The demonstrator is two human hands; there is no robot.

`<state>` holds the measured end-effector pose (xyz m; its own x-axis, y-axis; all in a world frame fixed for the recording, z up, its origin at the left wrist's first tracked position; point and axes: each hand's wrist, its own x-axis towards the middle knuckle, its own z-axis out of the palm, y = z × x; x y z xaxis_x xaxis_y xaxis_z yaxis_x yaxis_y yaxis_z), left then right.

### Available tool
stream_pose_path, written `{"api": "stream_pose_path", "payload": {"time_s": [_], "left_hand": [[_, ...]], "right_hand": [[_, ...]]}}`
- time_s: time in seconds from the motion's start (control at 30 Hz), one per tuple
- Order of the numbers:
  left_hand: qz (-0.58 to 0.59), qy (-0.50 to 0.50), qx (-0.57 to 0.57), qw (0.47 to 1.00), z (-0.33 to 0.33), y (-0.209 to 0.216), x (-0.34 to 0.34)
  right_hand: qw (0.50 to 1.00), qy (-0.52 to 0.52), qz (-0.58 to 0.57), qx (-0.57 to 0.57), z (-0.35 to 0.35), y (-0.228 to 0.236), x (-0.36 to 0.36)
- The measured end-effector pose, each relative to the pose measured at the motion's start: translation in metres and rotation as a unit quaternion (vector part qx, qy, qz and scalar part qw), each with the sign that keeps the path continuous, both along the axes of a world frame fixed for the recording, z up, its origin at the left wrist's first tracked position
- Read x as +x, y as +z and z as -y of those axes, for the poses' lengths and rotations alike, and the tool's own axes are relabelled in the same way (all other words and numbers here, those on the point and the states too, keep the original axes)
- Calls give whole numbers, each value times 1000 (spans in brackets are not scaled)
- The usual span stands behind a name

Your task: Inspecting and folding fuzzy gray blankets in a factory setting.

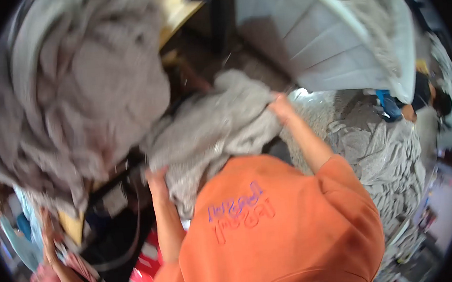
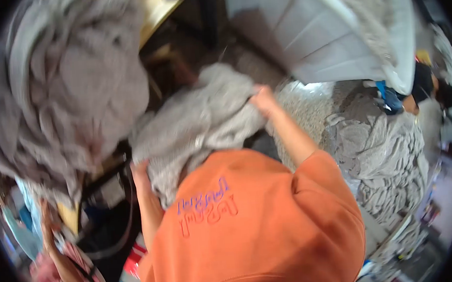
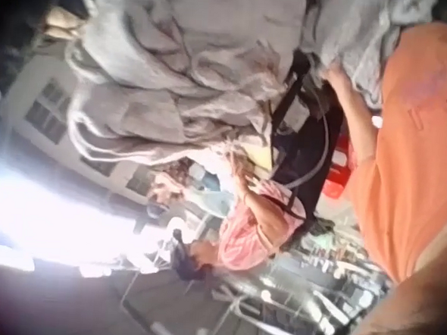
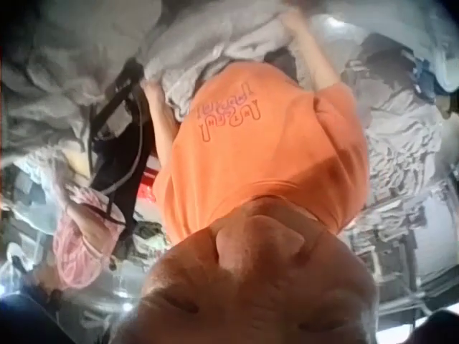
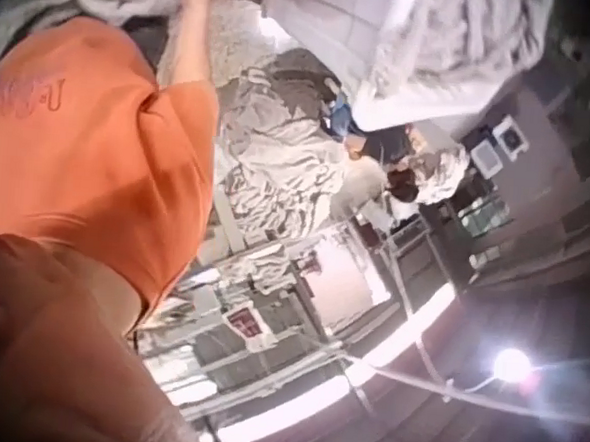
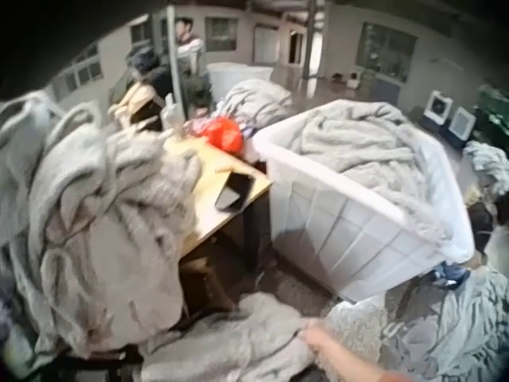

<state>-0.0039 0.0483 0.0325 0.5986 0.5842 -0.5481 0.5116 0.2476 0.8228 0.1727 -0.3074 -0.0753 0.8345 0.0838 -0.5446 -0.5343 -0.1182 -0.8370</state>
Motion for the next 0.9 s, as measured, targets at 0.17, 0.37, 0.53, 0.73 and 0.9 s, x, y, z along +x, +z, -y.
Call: {"api": "stream_pose_path", "payload": {"time_s": [0.17, 0.37, 0.53, 0.73, 0.9], "left_hand": [[-101, -170, -113, 974, -7, -77, 13], [-118, -318, -83, 937, 30, -119, 55], [175, -232, -150, 945, 30, -81, 174], [505, -409, -112, 752, 239, 315, 298], [592, -275, 99, 751, 275, 376, 332]], "right_hand": [[883, 282, 344, 149, -88, 10, -28], [682, 626, 377, -16, -129, 99, -72], [825, 208, 525, 22, -76, 124, -71], [819, 64, 551, -146, -12, 140, -78], [879, 201, 419, -104, -13, 132, -85]]}}
